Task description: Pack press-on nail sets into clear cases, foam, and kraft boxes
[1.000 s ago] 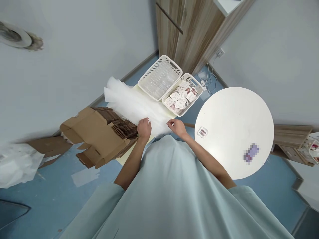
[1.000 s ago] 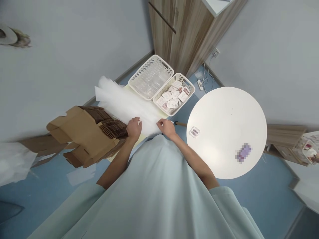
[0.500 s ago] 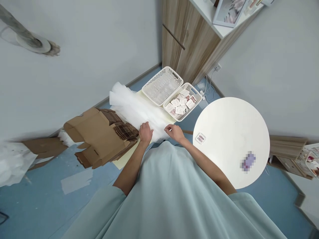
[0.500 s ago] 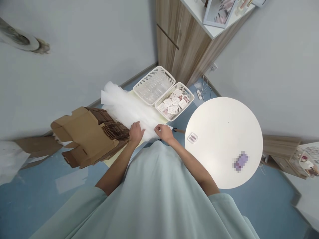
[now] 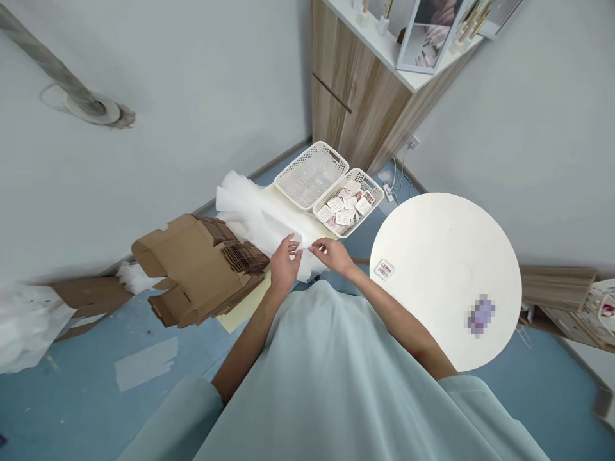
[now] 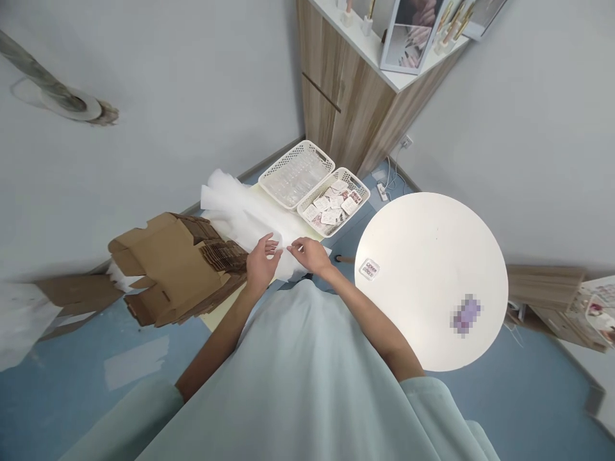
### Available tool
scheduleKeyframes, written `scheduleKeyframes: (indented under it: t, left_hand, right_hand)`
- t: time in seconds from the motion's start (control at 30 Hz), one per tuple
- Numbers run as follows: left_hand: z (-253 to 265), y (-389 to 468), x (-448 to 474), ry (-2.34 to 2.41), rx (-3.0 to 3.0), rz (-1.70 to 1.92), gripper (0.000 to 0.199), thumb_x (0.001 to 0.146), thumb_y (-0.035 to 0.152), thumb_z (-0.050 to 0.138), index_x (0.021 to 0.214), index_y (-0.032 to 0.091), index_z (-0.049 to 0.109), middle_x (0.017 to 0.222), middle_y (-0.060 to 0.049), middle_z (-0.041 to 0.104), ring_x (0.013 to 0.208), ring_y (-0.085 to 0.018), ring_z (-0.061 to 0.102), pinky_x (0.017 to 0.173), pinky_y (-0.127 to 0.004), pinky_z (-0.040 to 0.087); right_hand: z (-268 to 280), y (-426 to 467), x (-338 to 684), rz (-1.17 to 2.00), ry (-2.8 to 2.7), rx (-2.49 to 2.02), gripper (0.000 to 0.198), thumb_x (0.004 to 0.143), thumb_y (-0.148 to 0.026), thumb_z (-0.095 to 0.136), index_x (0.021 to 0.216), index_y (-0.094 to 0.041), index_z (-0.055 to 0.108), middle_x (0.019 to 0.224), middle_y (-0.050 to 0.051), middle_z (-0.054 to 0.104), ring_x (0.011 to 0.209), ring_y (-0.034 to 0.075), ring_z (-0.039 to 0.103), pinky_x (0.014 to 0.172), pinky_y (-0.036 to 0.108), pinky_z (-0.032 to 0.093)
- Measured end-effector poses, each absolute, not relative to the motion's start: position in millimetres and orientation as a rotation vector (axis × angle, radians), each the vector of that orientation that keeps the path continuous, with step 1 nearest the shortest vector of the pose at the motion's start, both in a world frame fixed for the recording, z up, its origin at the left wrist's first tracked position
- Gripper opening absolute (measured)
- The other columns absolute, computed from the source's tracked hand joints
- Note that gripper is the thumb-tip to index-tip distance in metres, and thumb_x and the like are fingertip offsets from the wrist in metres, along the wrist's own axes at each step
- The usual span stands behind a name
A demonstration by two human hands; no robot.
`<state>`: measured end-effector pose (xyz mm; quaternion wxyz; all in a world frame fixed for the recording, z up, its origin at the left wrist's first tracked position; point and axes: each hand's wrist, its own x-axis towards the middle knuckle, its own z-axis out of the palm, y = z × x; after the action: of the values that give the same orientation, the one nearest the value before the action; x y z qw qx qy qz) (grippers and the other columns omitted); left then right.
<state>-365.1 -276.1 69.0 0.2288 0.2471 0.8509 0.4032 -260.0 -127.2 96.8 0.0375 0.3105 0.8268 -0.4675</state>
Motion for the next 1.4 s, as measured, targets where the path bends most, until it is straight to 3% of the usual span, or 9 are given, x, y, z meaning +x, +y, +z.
scheduleKeyframes:
  t: [0.1,0.23,0.47,0.53,0.67,0.77,1.13,1.4]
  left_hand:
    - [92,-262,-342,2.261,0.817,1.192,0.051,0.097,0.027,0.064,0.146,0.025,0.053,0.12,-0.007,0.074,0.107,-0.023,0.073,0.103,-0.041,0.059]
    - [105,-241,-305,2.14,0.985,1.177,0.053,0.095,0.025,0.067,0.146,0.026,0.052,0.118,-0.006,0.073,0.105,-0.022,0.074,0.103,-0.04,0.059]
    - [107,-200,-240,2.041,1.033,1.128,0.066,0.09,0.043,0.079,0.146,0.025,0.051,0.151,-0.014,0.056,0.139,-0.03,0.058,0.109,-0.044,0.055]
    - [100,-185,-223,1.929,0.9,1.085,0.064,0.09,0.046,0.077,0.145,0.024,0.053,0.149,-0.015,0.059,0.132,-0.03,0.063,0.103,-0.043,0.058]
    - [83,-155,-189,1.585,0.723,0.967,0.055,0.083,0.048,0.082,0.126,0.018,0.068,0.118,-0.013,0.075,0.103,-0.027,0.074,0.088,-0.04,0.06]
    - [75,-137,-163,1.514,0.731,0.93,0.054,0.076,0.05,0.085,0.117,0.017,0.073,0.105,-0.011,0.077,0.098,-0.026,0.074,0.084,-0.037,0.059]
    - [65,-100,-98,1.483,0.714,0.75,0.058,0.076,0.055,0.084,0.12,0.016,0.078,0.113,-0.013,0.081,0.098,-0.026,0.075,0.086,-0.039,0.061]
    - [69,-92,-78,1.448,0.635,0.745,0.047,0.076,0.04,0.084,0.117,0.017,0.078,0.104,-0.009,0.081,0.092,-0.021,0.074,0.091,-0.038,0.061]
  right_hand:
    - [108,-124,-245,-1.577,2.56,1.065,0.028,0.098,-0.049,0.069,0.105,-0.023,0.077,0.108,0.005,0.081,0.099,0.02,0.074,0.086,0.028,0.053]
    - [120,-117,-201,-1.775,2.527,1.276,0.034,0.098,-0.054,0.064,0.1,-0.022,0.075,0.1,0.005,0.08,0.093,0.021,0.075,0.085,0.03,0.055]
    - [118,-103,-91,-2.197,2.198,1.911,0.048,0.095,-0.067,0.06,0.098,-0.02,0.072,0.09,0.006,0.077,0.082,0.021,0.071,0.07,0.03,0.057]
    - [115,-100,-60,-2.274,2.073,2.073,0.05,0.091,-0.069,0.064,0.097,-0.02,0.071,0.086,0.005,0.075,0.079,0.02,0.069,0.066,0.03,0.057]
    - [107,-102,-4,-2.341,1.886,2.306,0.05,0.088,-0.071,0.067,0.096,-0.021,0.071,0.088,0.005,0.075,0.079,0.019,0.068,0.065,0.029,0.058]
    - [96,-107,30,-2.39,1.766,2.434,0.05,0.086,-0.07,0.069,0.098,-0.022,0.069,0.09,0.005,0.074,0.082,0.019,0.069,0.068,0.029,0.06]
    - [58,-111,108,-2.318,1.576,2.664,0.047,0.085,-0.066,0.063,0.093,-0.021,0.067,0.089,0.004,0.073,0.084,0.017,0.067,0.072,0.028,0.057]
    - [38,-103,124,-2.455,1.443,2.654,0.04,0.084,-0.062,0.066,0.091,-0.022,0.069,0.087,0.003,0.069,0.082,0.018,0.062,0.073,0.031,0.055]
